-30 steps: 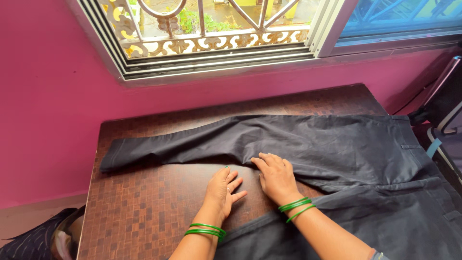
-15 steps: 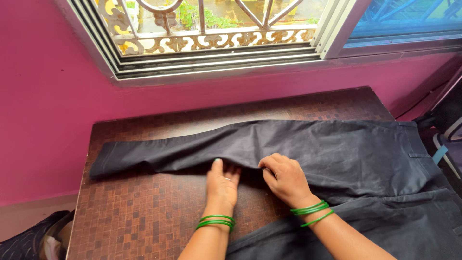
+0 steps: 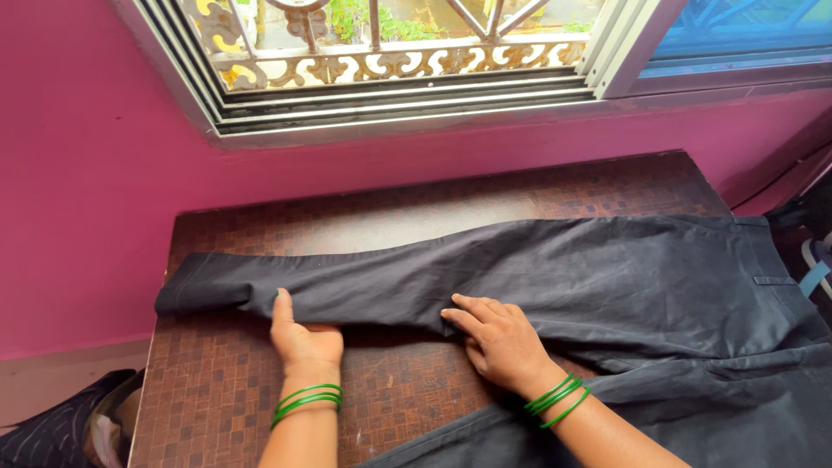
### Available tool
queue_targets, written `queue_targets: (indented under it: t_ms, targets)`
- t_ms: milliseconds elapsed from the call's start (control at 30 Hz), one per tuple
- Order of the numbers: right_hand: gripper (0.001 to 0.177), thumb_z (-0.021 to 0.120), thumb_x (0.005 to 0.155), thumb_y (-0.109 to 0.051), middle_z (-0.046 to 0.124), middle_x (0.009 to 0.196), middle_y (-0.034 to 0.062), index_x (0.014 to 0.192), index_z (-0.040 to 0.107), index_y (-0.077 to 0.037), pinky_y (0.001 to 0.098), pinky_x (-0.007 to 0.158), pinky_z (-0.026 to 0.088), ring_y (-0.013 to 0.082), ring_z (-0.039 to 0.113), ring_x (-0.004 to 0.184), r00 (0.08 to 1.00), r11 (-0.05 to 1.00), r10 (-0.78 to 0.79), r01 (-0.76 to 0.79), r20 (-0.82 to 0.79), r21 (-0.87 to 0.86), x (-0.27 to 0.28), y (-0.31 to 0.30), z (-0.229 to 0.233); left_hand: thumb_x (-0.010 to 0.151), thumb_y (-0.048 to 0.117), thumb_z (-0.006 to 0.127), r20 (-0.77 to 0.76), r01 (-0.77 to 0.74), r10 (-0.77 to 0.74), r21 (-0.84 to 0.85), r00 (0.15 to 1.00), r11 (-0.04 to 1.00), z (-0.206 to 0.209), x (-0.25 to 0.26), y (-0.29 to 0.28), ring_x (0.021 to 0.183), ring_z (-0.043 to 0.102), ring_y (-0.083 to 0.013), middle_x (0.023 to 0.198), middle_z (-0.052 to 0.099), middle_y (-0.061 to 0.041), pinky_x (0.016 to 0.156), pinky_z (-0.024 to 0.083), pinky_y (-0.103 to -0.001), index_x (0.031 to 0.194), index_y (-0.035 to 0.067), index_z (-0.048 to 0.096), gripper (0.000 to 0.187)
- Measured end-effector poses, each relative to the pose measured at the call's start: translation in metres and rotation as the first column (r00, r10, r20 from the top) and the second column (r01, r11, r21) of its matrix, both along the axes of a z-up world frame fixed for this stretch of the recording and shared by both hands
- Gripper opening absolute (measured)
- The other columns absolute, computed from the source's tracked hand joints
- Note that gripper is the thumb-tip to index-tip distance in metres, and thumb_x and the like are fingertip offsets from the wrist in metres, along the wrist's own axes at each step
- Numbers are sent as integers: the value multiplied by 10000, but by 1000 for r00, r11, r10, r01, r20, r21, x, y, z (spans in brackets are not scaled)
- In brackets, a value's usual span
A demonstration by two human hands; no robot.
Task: The person takes a pair of black trousers from a laundry basket and lays them on a table. They smooth the fabric, fold the legs together, and then fold the trousers into a compact rectangle.
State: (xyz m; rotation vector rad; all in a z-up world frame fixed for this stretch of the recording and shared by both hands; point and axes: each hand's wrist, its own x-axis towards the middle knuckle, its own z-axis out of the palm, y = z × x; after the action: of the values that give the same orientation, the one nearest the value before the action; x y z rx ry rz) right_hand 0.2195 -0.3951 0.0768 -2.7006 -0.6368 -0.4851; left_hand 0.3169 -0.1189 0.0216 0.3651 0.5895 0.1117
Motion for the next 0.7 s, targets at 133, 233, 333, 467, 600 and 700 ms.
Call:
queue_targets:
  t_ms: [133,233,333,467,600,700]
  targets:
    - [630,619,766,19,624,1406,15,1352,639,-212,348,840,503,220,619,1038,994,994,0,-12,-109,-105,3,-1,-4,932,398,610,10,-25,24,73,1000,997,11,-2,43,1293,593,-290,1382,648,-71,1156,417,-512,1351,141,594,492]
    - [675,619,756,22,620,1405,-4,1382,622,-232,341,798,491,212,610,999,988,988,-3,-22,-157,-155,1,-1,-3,938,399,621,28,-54,51,137,998,989,18,-4,77,1281,610,-272,1364,664,-57,1130,443,-503,1342,140,603,480]
    - [693,619,741,18,622,1399,0,1384,620,-241,342,795,494,212,610,1054,996,982,-24,8,-81,-191,1,-3,-4,970,360,631,45,-158,153,142,987,977,18,-6,114,1251,636,-250,1333,674,-52,1080,517,-468,1331,142,609,423]
    - [647,629,727,-3,645,1351,6,1338,631,-216,357,822,496,205,616,1137,998,979,-56,55,3,-197,1,-3,-2,1010,213,629,24,-125,124,338,992,933,13,-4,161,1218,639,-208,1343,649,2,1000,570,-414,1352,222,592,344]
    - [326,665,827,-102,712,1164,-2,1142,688,-180,371,808,495,202,657,1060,1000,996,-19,20,14,-83,4,4,7,1023,211,604,-42,-61,111,626,993,777,24,-9,172,1192,610,-178,1361,601,47,913,535,-460,1384,268,560,368]
    - [170,666,870,-127,736,1017,0,1030,713,-159,366,784,504,219,676,944,994,994,-82,86,-74,60,7,14,14,1045,271,576,-75,-33,112,671,991,741,47,-8,167,1172,619,-185,1356,595,38,875,567,-462,1399,263,536,356]
